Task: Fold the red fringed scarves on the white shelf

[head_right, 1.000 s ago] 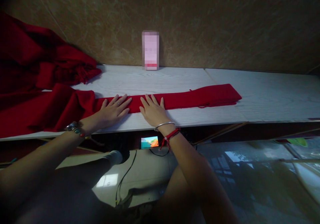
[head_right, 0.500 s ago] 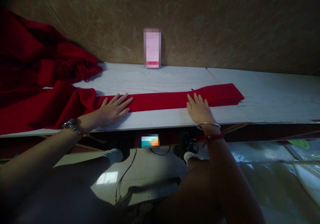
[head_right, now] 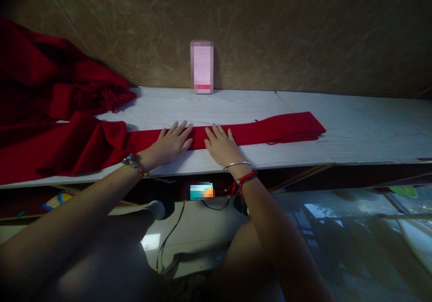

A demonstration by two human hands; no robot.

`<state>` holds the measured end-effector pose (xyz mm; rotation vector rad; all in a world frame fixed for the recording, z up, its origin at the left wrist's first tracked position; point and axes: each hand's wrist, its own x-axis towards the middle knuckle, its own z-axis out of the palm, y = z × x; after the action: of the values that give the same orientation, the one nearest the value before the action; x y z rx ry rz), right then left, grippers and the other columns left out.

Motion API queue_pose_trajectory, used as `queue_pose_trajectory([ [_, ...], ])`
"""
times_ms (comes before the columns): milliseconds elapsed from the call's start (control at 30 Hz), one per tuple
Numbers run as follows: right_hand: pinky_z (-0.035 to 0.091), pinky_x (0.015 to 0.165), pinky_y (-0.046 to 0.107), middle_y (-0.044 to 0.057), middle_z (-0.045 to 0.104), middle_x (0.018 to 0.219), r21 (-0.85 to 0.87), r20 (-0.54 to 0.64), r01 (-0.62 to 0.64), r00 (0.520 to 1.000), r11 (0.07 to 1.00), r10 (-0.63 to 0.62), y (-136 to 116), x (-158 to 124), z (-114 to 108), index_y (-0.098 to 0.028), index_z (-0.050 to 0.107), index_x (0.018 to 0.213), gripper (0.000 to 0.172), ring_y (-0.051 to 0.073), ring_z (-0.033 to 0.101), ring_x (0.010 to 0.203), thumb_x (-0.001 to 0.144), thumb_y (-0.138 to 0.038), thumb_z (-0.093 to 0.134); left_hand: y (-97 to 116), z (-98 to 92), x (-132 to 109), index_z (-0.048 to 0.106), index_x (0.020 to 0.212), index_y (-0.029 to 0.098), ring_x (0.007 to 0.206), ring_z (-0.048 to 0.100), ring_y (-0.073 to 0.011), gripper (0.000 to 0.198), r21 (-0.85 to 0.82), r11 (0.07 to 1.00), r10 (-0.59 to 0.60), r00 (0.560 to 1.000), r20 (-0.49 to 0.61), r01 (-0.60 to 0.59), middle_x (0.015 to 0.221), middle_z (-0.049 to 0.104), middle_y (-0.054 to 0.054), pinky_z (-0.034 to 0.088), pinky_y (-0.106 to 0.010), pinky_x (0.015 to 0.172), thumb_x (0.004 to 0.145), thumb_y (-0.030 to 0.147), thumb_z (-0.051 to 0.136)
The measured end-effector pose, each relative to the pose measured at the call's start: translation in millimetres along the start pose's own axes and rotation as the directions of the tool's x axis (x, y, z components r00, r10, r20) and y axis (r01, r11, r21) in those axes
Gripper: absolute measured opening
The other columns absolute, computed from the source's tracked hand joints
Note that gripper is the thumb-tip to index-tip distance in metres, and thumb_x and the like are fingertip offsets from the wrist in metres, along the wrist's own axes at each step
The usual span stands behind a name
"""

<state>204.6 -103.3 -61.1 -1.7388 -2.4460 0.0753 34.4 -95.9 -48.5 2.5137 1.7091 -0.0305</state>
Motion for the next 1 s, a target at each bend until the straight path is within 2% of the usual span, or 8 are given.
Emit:
queue_pose_trajectory([
  [133, 0.022, 0.111, 0.052, 0.011, 0.03, 0.15, 0.005, 0.027, -0.026, 0.999, 1.0, 0.026, 10, -1, -2, -0.015, 0.036, 0.142, 0.051, 0.027, 0.024, 0.138, 0.093, -0.028, 0.028, -5, 4.5, 0, 0.023, 0.145, 0.015, 0.14, 0.015, -0.0315, 0.055, 0.025, 0.999, 0.024, 1.0, 0.011, -0.025, 0.154, 0.018, -0.011, 0.018, -0.054, 0.109, 0.096, 0.038, 0.018],
  [300, 0.024, 0.11, 0.053, 0.011, 0.032, 0.149, -0.008, 0.005, -0.095, 0.995, 0.995, 0.095, 41, -9, -3, -0.015, 0.037, 0.141, 0.052, 0.028, 0.027, 0.137, 0.092, -0.029, 0.029, -13, 7.2, -5, 0.024, 0.145, 0.013, 0.14, 0.017, -0.0297, 0.057, 0.046, 0.997, 0.057, 0.998, -0.032, -0.056, 0.153, 0.021, -0.011, 0.02, -0.049, 0.11, 0.095, 0.04, 0.019],
  [500, 0.028, 0.107, 0.057, 0.016, 0.039, 0.145, -0.024, -0.074, -0.184, 0.981, 0.983, 0.182, 87, -24, 0, -0.011, 0.041, 0.138, 0.053, 0.032, 0.034, 0.133, 0.09, -0.028, 0.029, -32, 6.5, -15, 0.026, 0.144, 0.013, 0.139, 0.018, -0.03, 0.057, 0.034, 0.999, 0.029, 0.999, -0.029, -0.028, 0.153, 0.022, -0.011, 0.019, -0.051, 0.11, 0.094, 0.041, 0.018],
  [633, 0.027, 0.107, 0.058, 0.016, 0.042, 0.143, -0.026, -0.166, -0.203, 0.966, 0.979, 0.196, 101, -32, -3, -0.01, 0.045, 0.135, 0.051, 0.031, 0.035, 0.133, 0.088, -0.023, 0.029, -36, 7.2, -17, 0.025, 0.144, 0.011, 0.139, 0.017, -0.0326, 0.058, 0.027, 0.999, -0.033, 0.999, -0.024, 0.033, 0.153, 0.022, -0.013, 0.019, -0.054, 0.109, 0.094, 0.04, 0.017],
  [700, 0.026, 0.108, 0.058, 0.015, 0.041, 0.144, -0.01, -0.208, -0.185, 0.962, 0.983, 0.179, 96, -30, -6, -0.011, 0.046, 0.135, 0.05, 0.03, 0.034, 0.133, 0.088, -0.022, 0.03, -31, 7.1, -15, 0.025, 0.144, 0.012, 0.139, 0.016, -0.0342, 0.058, 0.022, 0.999, -0.047, 0.999, -0.027, 0.047, 0.153, 0.02, -0.014, 0.02, -0.056, 0.108, 0.094, 0.041, 0.017],
  [800, 0.026, 0.109, 0.054, 0.014, 0.041, 0.144, 0.014, -0.226, -0.129, 0.966, 0.992, 0.128, 70, -21, -11, -0.01, 0.046, 0.135, 0.05, 0.028, 0.033, 0.134, 0.089, -0.023, 0.03, -16, 4.8, -9, 0.023, 0.145, 0.011, 0.14, 0.014, -0.0342, 0.058, 0.012, 1.0, -0.025, 0.999, -0.044, 0.025, 0.153, 0.017, -0.015, 0.018, -0.056, 0.108, 0.095, 0.041, 0.019],
  [933, 0.025, 0.111, 0.046, 0.015, 0.039, 0.145, 0.015, -0.159, 0.005, 0.987, 1.0, -0.002, 24, -2, -8, -0.007, 0.045, 0.135, 0.051, 0.026, 0.031, 0.135, 0.089, -0.025, 0.033, 2, 2.1, 0, 0.022, 0.145, 0.009, 0.14, 0.014, -0.0323, 0.059, -0.018, 1.0, -0.006, 0.999, -0.046, 0.005, 0.153, 0.017, -0.015, 0.017, -0.055, 0.109, 0.095, 0.041, 0.02],
  [1000, 0.026, 0.111, 0.047, 0.014, 0.038, 0.146, 0.025, -0.119, 0.03, 0.993, 0.999, -0.027, 10, 6, -3, -0.008, 0.043, 0.136, 0.051, 0.026, 0.031, 0.135, 0.089, -0.025, 0.034, 5, 2.6, 3, 0.022, 0.145, 0.009, 0.14, 0.014, -0.032, 0.06, -0.03, 0.999, -0.017, 0.999, -0.033, 0.016, 0.153, 0.018, -0.015, 0.018, -0.054, 0.109, 0.095, 0.041, 0.021],
])
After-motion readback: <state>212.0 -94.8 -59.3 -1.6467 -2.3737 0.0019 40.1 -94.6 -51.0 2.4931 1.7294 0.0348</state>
